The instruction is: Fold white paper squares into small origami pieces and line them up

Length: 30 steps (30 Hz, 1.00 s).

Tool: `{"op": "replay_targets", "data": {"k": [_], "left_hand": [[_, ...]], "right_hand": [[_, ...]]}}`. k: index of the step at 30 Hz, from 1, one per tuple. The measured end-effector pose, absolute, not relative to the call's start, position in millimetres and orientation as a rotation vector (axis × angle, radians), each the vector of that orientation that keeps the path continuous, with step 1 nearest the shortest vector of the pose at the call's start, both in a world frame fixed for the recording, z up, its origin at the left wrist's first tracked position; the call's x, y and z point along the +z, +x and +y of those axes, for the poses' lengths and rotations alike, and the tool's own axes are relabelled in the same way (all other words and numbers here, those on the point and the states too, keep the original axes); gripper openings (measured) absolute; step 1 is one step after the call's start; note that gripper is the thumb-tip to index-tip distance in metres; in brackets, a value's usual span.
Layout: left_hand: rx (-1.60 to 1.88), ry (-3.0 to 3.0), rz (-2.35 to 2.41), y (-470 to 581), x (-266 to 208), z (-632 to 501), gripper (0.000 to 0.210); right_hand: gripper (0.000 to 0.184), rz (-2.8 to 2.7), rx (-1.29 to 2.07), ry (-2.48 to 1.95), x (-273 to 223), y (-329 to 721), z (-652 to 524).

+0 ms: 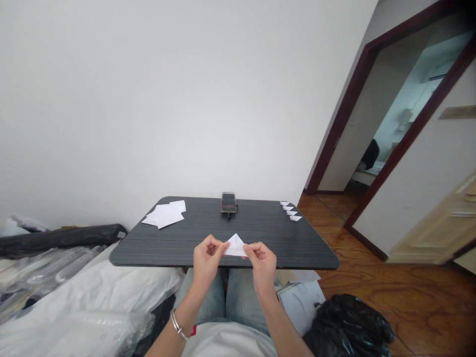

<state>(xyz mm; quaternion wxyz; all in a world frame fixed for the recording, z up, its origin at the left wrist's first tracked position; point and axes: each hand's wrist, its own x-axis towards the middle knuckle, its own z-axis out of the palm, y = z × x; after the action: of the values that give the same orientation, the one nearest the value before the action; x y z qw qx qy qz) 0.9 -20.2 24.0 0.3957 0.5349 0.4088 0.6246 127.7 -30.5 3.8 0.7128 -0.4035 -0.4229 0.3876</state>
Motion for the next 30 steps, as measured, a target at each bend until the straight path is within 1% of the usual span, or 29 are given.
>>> {"op": "replay_targets", "data": {"k": [7, 11, 12, 15, 17, 20, 24, 27, 30], "left_hand": [[1.654, 1.404, 1.025, 2, 27, -27, 0.021], [1.626, 1.353, 0.991, 3, 28, -25, 0.017], [1.6, 1.339, 0.966, 3, 29, -24, 0.018], [1.488, 1.325, 0.895, 5, 29, -22, 0.032], [1.433, 1.33, 0.894, 6, 28, -22, 0.035], [1.43, 1.332, 0.923, 7, 26, -21, 0.031], [1.425, 1.376, 0.94, 6, 22, -20, 0.029], [1.413, 1.394, 0.962, 5, 19, -18, 0.027], [1.393, 1.406, 0.975, 4, 17, -16, 0.027]], "right_hand": [[0.023, -0.919, 0.827, -0.881, 7, 127, -36], [0.024, -0.963, 0.797, -0.869, 7, 127, -35], [0.024, -0.972, 0.787, -0.874, 7, 127, -35], [0.023, -1.002, 0.755, -0.886, 7, 127, -35], [0.022, -1.016, 0.746, -0.884, 7, 127, -35], [0.023, -1.058, 0.813, -0.897, 6, 128, -34], [0.02, -1.19, 0.934, -0.954, 5, 130, -29], [0.027, -1.253, 0.914, -0.981, 1, 130, -27], [0.029, -1.275, 0.857, -1.024, -3, 130, -25]]}}
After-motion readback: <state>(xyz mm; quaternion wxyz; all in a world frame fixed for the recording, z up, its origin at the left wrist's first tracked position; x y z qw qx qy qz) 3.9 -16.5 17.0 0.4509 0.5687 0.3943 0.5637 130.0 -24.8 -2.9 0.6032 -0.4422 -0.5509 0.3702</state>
